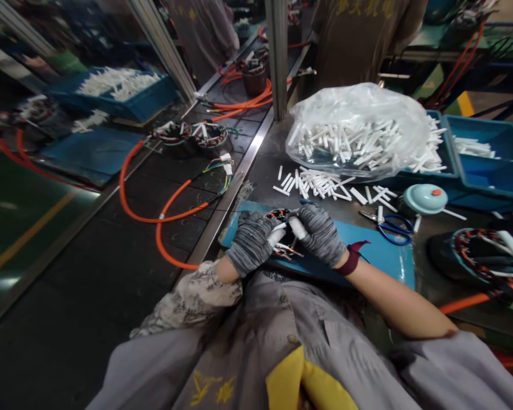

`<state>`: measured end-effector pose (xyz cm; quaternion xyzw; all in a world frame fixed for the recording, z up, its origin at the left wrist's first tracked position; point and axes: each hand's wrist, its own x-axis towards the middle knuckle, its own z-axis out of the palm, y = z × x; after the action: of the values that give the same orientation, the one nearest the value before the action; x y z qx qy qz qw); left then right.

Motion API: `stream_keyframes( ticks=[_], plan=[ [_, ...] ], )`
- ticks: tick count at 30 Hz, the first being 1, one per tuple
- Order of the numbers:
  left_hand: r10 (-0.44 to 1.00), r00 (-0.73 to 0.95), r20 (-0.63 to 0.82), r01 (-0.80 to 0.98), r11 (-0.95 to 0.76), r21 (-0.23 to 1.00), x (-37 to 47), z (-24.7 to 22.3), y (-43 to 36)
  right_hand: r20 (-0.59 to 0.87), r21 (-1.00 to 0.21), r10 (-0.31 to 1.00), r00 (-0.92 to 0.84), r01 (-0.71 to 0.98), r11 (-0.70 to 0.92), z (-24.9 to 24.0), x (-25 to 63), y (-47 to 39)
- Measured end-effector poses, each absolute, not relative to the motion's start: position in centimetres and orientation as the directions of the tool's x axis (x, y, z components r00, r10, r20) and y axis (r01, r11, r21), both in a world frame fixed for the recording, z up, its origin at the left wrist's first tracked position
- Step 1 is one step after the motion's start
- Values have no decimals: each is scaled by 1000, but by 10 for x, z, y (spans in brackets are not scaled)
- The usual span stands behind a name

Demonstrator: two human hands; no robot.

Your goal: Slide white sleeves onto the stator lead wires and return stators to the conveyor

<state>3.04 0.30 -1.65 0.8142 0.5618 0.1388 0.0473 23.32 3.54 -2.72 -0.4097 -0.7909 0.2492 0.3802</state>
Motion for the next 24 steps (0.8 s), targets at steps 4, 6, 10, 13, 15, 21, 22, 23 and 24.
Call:
stream_keyframes(
  ticks=[4, 6, 10, 13, 15, 21, 22, 23, 24],
  plan=[
    [898, 410, 160, 845, -440, 304, 18, -14, -3, 284, -771, 746, -602, 320, 551, -24, 247, 48],
    [888, 406, 215, 816, -458, 351, 14, -17, -5, 174, -909, 665, -727, 142, 393, -24, 260, 57],
    [871, 390, 298, 745, -489, 454, 16, -26, -2, 26, -996, 585, -810, 28, 83, -25, 274, 75],
    [868, 406, 287, 698, -497, 516, 24, -25, 4, -72, -996, 557, -827, 90, 5, -17, 273, 85],
    [859, 414, 301, 692, -512, 510, 30, -22, 9, -144, -985, 549, -823, 175, 3, -8, 274, 88],
    [747, 508, 430, 582, -665, 468, 55, -23, 23, -246, -927, 612, -752, 367, 79, 13, 301, 76],
    [732, 525, 434, 554, -681, 479, 60, -24, 24, -247, -923, 635, -732, 377, 76, 13, 307, 72],
    [723, 543, 426, 528, -689, 496, 66, -25, 26, -246, -923, 659, -710, 380, 65, 13, 313, 67],
    [718, 566, 406, 506, -691, 517, 71, -26, 27, -240, -927, 686, -686, 373, 49, 12, 318, 62]
  ],
)
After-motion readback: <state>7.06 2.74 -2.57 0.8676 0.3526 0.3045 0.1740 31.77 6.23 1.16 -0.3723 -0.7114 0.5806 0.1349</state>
